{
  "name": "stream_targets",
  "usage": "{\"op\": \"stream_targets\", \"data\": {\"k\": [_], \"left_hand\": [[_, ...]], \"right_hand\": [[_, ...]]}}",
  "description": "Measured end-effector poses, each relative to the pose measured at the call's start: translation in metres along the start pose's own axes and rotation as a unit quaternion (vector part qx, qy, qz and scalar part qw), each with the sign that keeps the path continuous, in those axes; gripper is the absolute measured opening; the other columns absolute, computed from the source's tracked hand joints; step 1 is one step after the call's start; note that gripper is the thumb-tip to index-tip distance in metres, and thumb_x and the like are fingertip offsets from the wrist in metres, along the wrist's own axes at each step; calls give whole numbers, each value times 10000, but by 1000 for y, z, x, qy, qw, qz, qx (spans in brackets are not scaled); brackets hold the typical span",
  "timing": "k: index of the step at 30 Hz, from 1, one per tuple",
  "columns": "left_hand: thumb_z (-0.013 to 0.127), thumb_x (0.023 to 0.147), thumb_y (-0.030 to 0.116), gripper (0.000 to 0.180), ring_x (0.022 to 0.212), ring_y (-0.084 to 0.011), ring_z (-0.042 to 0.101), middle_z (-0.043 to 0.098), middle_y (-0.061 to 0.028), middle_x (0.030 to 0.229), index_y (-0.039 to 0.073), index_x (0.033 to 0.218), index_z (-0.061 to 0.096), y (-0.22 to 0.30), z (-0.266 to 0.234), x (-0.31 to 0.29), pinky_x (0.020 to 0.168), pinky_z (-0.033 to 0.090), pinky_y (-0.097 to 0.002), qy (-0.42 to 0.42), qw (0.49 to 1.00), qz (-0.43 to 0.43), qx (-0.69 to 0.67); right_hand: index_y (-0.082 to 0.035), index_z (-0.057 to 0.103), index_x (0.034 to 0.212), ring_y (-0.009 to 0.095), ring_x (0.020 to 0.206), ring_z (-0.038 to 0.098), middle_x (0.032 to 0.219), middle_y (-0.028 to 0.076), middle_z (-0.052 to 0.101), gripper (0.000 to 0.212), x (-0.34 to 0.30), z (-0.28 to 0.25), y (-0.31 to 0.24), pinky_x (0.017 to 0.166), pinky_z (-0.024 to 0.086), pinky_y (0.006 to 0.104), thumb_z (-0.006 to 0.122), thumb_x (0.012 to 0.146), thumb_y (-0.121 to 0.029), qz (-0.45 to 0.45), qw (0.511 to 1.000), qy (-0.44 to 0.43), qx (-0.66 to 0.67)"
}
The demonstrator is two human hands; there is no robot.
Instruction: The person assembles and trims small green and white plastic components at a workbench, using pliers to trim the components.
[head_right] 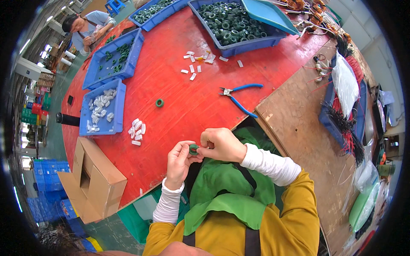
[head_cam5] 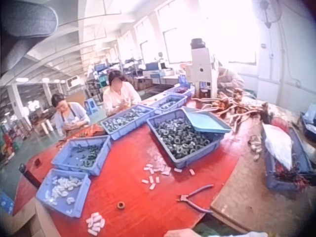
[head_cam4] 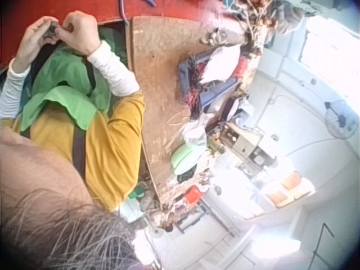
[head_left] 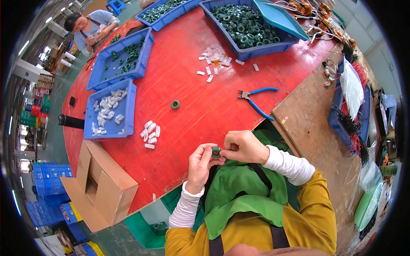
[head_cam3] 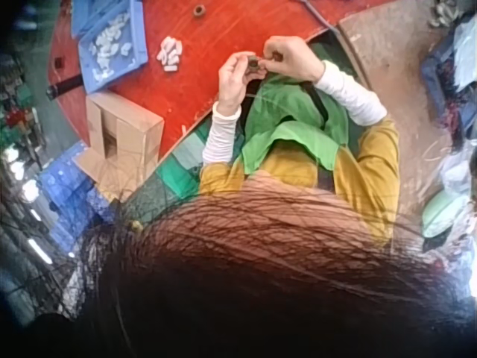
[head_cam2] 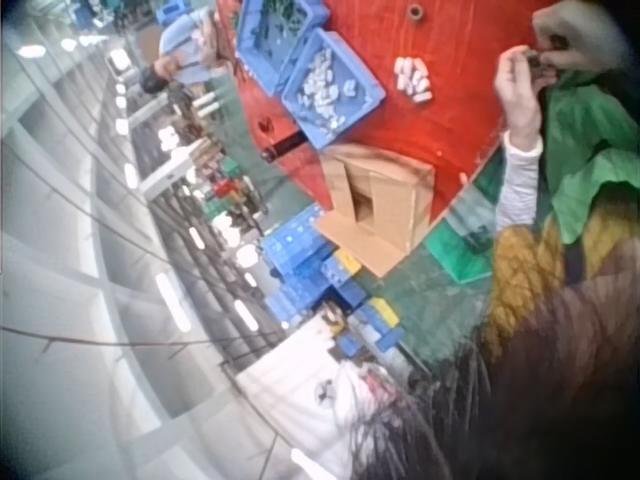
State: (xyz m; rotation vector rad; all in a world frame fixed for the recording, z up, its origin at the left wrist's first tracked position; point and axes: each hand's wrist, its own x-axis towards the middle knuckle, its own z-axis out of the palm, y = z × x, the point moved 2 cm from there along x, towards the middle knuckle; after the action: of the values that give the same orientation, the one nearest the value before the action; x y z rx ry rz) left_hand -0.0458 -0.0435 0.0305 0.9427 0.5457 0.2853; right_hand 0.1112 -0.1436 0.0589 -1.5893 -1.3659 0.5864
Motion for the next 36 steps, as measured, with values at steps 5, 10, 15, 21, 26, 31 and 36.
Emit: {"op": "stream_targets", "data": {"k": [5,10,15,21,26,31,36], "left_hand": [[503,994,168,279,807,-164,652,642,-85,962,-25,1190,543,-6,-1,-1,723,564,-297,-9,999,15,40],[528,976,119,293,809,-152,640,641,-78,971,-29,1229,542,-9,-3,-3,724,559,-289,-17,1000,-2,25],[541,968,114,304,806,-147,639,638,-77,981,-35,1233,539,-9,-2,-3,723,555,-289,-2,1000,-13,2],[632,912,103,349,794,-150,648,652,-94,966,-34,1220,540,-11,2,-3,709,562,-281,7,998,24,58],[657,897,101,289,759,-136,630,652,-78,903,-29,1143,580,-16,1,-2,665,537,-273,29,996,44,73],[662,893,89,216,721,-127,604,650,-65,871,-21,1068,602,-16,7,-4,637,498,-263,38,991,96,90],[663,893,98,200,715,-121,604,663,-74,885,-8,1052,604,-15,14,-8,640,492,-255,91,966,181,163]], "right_hand": [[-7,604,767,126,568,571,657,71,607,246,0,0,9,507,451,283,730,792,-217,122,985,-90,85],[-4,615,797,90,603,551,669,39,599,221,0,-3,13,541,446,268,703,825,-205,148,969,-127,153],[-14,618,811,65,614,522,662,4,578,173,-3,-3,18,543,429,252,683,838,-172,160,960,-134,185],[-9,618,830,68,608,531,664,12,582,162,-5,-3,20,543,432,257,670,837,-162,163,960,-135,184],[-11,610,832,77,622,543,708,16,587,192,-3,-8,20,547,463,253,637,861,-198,211,939,-185,198],[-18,602,831,81,630,536,752,-1,574,187,-1,-7,21,546,474,251,606,871,-200,254,900,-201,292],[-30,591,803,78,611,521,719,-18,539,176,-3,-5,16,536,469,254,598,857,-197,299,864,-170,367]]}}
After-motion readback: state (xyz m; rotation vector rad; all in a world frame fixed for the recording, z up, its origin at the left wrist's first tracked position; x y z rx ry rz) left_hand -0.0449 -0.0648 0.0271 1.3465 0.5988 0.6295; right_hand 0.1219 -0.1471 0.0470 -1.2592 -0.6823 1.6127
